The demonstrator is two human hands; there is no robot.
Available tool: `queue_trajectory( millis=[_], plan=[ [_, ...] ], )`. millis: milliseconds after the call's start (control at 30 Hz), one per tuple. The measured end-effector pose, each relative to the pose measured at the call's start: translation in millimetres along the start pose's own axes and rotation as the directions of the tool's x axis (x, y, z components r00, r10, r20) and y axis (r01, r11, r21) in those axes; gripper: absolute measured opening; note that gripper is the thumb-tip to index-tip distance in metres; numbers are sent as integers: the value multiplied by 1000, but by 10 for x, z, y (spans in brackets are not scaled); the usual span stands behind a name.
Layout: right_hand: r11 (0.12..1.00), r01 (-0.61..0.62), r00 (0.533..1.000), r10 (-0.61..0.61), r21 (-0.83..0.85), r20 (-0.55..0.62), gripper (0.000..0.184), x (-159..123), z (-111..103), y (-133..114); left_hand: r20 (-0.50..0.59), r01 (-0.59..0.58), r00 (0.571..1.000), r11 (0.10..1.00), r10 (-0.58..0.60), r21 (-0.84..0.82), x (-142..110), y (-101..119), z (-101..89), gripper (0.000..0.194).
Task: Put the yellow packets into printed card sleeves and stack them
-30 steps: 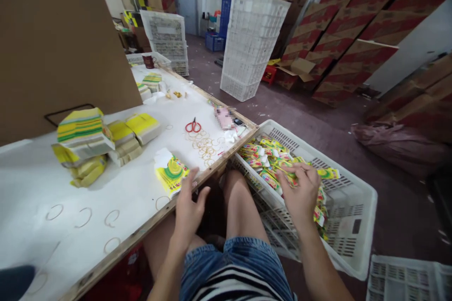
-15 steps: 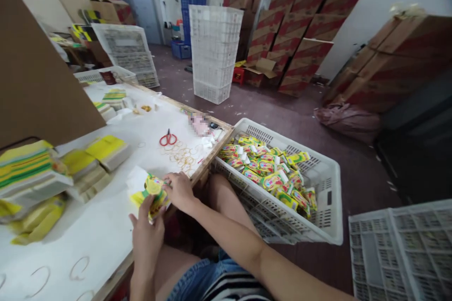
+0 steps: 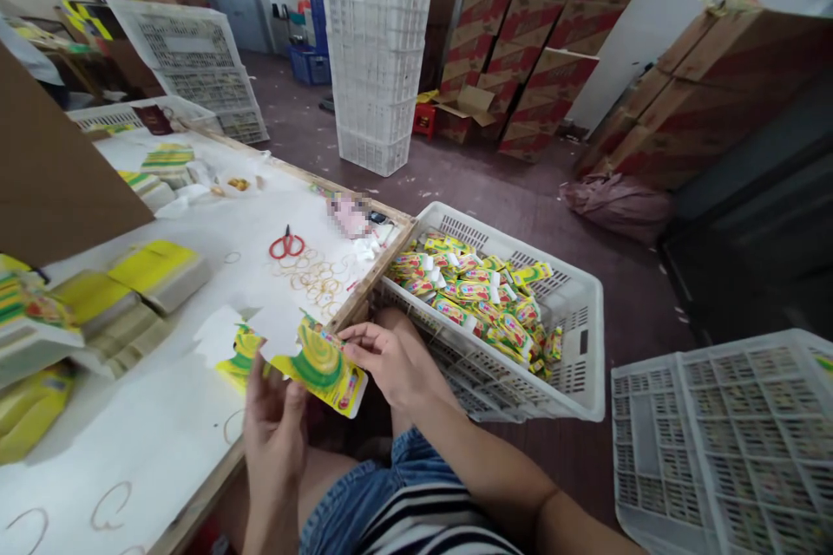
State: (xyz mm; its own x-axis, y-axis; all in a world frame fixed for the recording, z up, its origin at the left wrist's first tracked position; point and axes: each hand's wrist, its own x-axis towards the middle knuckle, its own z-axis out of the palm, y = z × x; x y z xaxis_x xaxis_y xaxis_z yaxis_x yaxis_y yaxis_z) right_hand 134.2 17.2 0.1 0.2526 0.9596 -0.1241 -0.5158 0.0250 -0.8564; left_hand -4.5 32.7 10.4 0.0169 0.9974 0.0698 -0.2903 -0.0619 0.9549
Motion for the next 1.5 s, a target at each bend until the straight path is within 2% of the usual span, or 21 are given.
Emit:
queue_trajectory(
  millis=[100,167,233,367,433,533,600,633,700,767,833,933,1100,1200,1367,1500],
  plan=[
    [1000,-31,999,31,-4,19,37,-61,-46,1,210,182,963,982,-168,-45,-21,-94,-19,62],
    [999,-35,999,36,-34,30,40,-97,-78,-7,282,215,940,975,-193,-50,-37,-124,-24,59],
    [996,-20,999,23,-82,38,40,-137,-113,-36,316,212,931,976,-185,-53,-54,-137,-12,53],
    [945,75,997,-66,-317,40,35,-227,-176,-145,273,203,944,978,-183,-44,-86,-154,41,44],
    [882,118,993,-102,-457,61,32,-266,-189,-198,288,207,940,977,-184,-50,-103,-154,65,46],
    [793,150,989,-120,-590,89,29,-312,-180,-242,375,219,910,973,-176,-74,-131,-137,95,52],
    [697,229,968,-238,-680,82,28,-340,-164,-263,404,251,894,963,-193,-95,-145,-115,109,55],
    [626,293,942,-320,-722,105,29,-353,-156,-277,410,282,886,954,-217,-104,-151,-102,113,55],
    [460,442,867,-439,-770,236,37,-372,-150,-317,407,365,866,924,-290,-117,-159,-78,114,56],
    [325,560,804,-435,-762,406,49,-377,-158,-363,387,441,846,889,-367,-120,-162,-66,103,57],
    [257,599,784,-382,-758,490,53,-365,-178,-397,360,485,836,865,-414,-130,-161,-72,83,56],
    [242,574,806,-337,-782,487,50,-335,-215,-412,350,496,837,853,-420,-162,-158,-105,51,52],
    [213,601,787,-325,-770,524,57,-313,-246,-420,386,520,812,843,-439,-135,-161,-113,16,49],
    [233,575,813,-277,-785,513,54,-314,-245,-428,398,524,805,842,-440,-129,-154,-98,6,49],
    [228,610,785,-304,-759,539,57,-314,-251,-438,405,522,803,844,-436,-126,-142,-67,4,50],
    [255,566,823,-236,-784,517,54,-328,-254,-437,423,545,780,833,-462,-95,-149,-32,17,48]
  ],
)
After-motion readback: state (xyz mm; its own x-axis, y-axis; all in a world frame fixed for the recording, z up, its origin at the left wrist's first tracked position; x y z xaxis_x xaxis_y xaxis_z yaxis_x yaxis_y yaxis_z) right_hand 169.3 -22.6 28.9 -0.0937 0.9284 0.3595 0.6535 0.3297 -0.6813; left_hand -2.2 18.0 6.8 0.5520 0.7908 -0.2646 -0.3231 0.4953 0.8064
